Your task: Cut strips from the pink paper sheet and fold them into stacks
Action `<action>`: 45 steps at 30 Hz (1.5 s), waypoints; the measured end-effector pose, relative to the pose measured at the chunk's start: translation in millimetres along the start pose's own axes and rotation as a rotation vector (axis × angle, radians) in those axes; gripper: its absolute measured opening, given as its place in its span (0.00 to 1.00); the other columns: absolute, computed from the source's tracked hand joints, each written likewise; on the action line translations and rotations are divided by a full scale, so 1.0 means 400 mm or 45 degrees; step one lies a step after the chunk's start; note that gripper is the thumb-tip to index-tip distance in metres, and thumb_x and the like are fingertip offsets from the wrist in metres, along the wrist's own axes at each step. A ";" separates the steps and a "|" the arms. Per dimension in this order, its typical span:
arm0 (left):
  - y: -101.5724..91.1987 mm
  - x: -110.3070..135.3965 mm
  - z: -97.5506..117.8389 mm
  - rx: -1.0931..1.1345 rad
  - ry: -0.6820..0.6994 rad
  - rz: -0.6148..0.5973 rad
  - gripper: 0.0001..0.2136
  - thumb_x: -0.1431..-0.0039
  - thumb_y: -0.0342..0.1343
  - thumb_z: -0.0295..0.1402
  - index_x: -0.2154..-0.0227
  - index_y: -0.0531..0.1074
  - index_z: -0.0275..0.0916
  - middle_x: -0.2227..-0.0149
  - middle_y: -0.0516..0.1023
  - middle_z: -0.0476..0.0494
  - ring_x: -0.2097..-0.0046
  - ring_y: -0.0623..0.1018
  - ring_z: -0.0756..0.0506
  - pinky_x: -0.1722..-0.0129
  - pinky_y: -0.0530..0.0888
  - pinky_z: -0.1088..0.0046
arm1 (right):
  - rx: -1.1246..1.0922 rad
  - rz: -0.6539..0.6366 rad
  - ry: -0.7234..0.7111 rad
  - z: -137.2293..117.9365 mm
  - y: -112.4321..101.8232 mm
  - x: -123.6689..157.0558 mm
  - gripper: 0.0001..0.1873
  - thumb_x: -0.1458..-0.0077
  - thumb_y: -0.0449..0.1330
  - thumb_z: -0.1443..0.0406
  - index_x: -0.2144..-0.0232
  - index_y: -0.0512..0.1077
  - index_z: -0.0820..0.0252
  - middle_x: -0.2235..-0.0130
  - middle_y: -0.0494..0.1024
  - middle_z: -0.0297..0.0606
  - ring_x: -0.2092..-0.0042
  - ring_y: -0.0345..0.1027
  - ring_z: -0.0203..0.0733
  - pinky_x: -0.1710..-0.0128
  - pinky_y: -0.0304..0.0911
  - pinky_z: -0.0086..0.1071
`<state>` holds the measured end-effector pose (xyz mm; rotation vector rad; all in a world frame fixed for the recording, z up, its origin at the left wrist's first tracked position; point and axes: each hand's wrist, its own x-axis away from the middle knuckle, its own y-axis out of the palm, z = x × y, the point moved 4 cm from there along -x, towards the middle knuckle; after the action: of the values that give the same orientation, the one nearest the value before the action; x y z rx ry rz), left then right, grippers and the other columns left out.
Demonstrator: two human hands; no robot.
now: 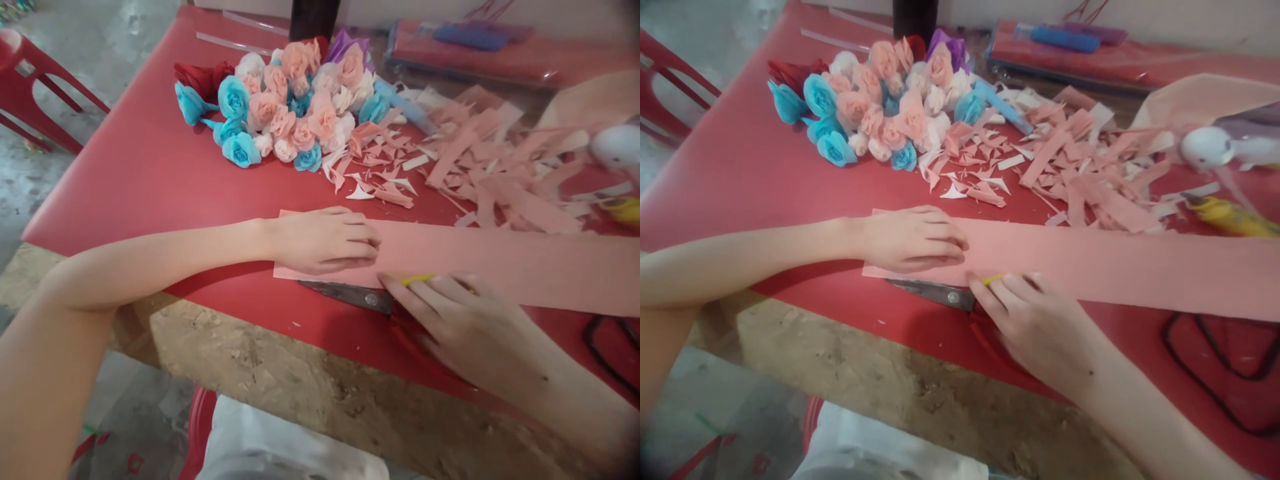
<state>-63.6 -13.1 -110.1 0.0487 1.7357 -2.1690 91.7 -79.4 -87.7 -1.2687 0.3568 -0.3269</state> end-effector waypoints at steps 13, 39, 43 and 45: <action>0.000 0.005 -0.003 0.026 0.030 -0.074 0.17 0.35 0.38 0.29 0.49 0.68 0.37 0.44 0.69 0.36 0.42 0.67 0.44 0.41 0.58 0.60 | 0.053 -0.016 0.108 0.035 0.002 0.072 0.20 0.42 0.40 0.70 0.58 0.69 0.74 0.73 0.75 0.44 0.72 0.62 0.45 0.71 0.51 0.36; 0.000 0.001 -0.014 0.204 0.016 -0.113 0.18 0.34 0.38 0.31 0.48 0.67 0.32 0.44 0.68 0.35 0.43 0.66 0.44 0.40 0.59 0.64 | -0.018 0.026 0.048 0.048 0.016 0.042 0.19 0.50 0.48 0.71 0.58 0.70 0.75 0.66 0.76 0.50 0.64 0.62 0.50 0.64 0.56 0.38; 0.002 -0.001 -0.013 0.198 0.011 -0.108 0.18 0.34 0.38 0.30 0.48 0.67 0.31 0.45 0.68 0.35 0.43 0.66 0.44 0.41 0.59 0.65 | 0.015 0.026 0.077 0.047 0.015 0.041 0.19 0.50 0.48 0.70 0.58 0.70 0.74 0.67 0.76 0.49 0.64 0.62 0.49 0.64 0.56 0.38; 0.002 -0.001 -0.013 0.206 0.000 -0.117 0.18 0.35 0.38 0.30 0.48 0.67 0.33 0.45 0.68 0.36 0.43 0.66 0.44 0.41 0.60 0.65 | 0.015 0.009 0.079 0.045 0.015 0.036 0.19 0.51 0.48 0.70 0.58 0.70 0.72 0.68 0.75 0.48 0.64 0.63 0.48 0.65 0.56 0.38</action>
<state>-63.9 -8.0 -112.1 0.0107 1.5877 -2.3721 112.9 -68.5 -89.9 -1.2475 0.4115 -0.3622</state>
